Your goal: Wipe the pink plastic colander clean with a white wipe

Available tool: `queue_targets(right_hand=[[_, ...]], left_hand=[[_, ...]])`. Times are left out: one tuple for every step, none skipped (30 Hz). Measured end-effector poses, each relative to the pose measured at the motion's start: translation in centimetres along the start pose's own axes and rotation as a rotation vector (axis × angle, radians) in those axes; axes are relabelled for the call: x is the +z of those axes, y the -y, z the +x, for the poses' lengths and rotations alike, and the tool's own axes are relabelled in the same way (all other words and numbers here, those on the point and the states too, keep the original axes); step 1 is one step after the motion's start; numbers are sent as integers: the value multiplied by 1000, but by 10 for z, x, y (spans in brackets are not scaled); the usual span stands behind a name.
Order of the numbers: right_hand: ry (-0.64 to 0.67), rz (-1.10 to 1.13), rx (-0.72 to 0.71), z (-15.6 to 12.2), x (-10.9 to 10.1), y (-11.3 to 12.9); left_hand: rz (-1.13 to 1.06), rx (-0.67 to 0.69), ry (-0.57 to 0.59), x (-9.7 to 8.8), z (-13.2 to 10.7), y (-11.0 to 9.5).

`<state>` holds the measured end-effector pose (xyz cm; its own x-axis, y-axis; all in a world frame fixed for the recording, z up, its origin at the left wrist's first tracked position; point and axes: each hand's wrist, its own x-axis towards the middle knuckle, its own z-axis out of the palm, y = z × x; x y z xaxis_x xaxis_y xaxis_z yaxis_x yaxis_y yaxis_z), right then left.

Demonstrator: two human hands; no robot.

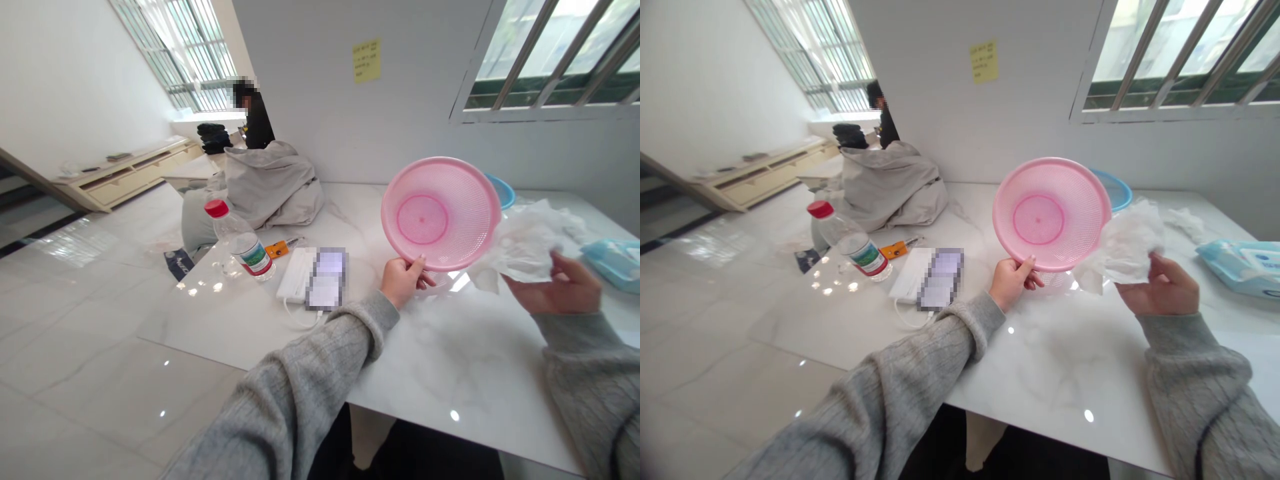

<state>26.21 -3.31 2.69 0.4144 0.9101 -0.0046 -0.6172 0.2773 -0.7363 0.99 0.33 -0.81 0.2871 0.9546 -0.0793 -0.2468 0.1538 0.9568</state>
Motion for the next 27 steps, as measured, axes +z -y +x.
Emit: queue_targets(right_hand=[[-7,-6,17,0,-1,-1],[-14,-16,30,1,-1,-2],[-18,-27,38,1,-2,-2],[-18,-39,42,1,-2,-3],[-20,-49,42,1,-1,-3],[-21,-57,39,0,-1,-3],[-21,-62,36,0,0,-3],[-21,-66,33,0,1,-3],[-21,-68,32,0,1,-3],[-21,-70,33,0,2,-3],[-21,-71,34,-1,2,-3],[-20,-70,36,0,3,-3],[-21,-67,39,0,2,-3],[-26,-62,45,0,2,-3],[-33,-57,51,1,1,-3],[-38,-52,58,1,-1,-4],[-42,-48,64,2,-2,-4],[-42,-47,68,2,-3,-4],[-42,-46,68,3,-4,-5],[-41,-46,67,3,-5,-5],[-40,-46,65,3,-5,-6],[-41,-47,60,3,-5,-6],[-40,-49,55,3,-5,-7],[-35,-53,52,3,-4,-7],[-27,-59,50,2,-4,-7],[-18,-66,54,2,-4,-7],[-10,-74,58,2,-4,-7]], left_hand=[[-7,0,-3,0,-1,-1],[-14,0,-5,0,-1,-1],[-20,0,-7,1,-2,-2],[-25,0,-8,1,-2,-3],[-28,0,-9,1,-3,-4],[-30,0,-11,1,-4,-5],[-31,-1,-14,2,-5,-6],[-31,-2,-15,2,-6,-7],[-32,-2,-14,2,-7,-8],[-33,0,-10,2,-8,-9],[-36,4,-4,2,-9,-10],[-38,10,3,3,-10,-11],[-40,15,10,3,-11,-11],[-40,19,14,3,-11,-11],[-39,19,15,3,-11,-11],[-36,15,16,3,-11,-11],[-33,8,15,3,-10,-11],[-30,-3,16,3,-10,-10],[-29,-16,17,3,-10,-10],[-30,-30,21,3,-9,-10],[-32,-49,28,3,-9,-10],[-35,-73,37,3,-9,-10],[-37,-104,51,3,-9,-10],[-36,-140,67,4,-9,-10],[-33,-177,82,4,-9,-11],[-30,-208,95,5,-9,-11],[-31,-228,105,5,-10,-11]])
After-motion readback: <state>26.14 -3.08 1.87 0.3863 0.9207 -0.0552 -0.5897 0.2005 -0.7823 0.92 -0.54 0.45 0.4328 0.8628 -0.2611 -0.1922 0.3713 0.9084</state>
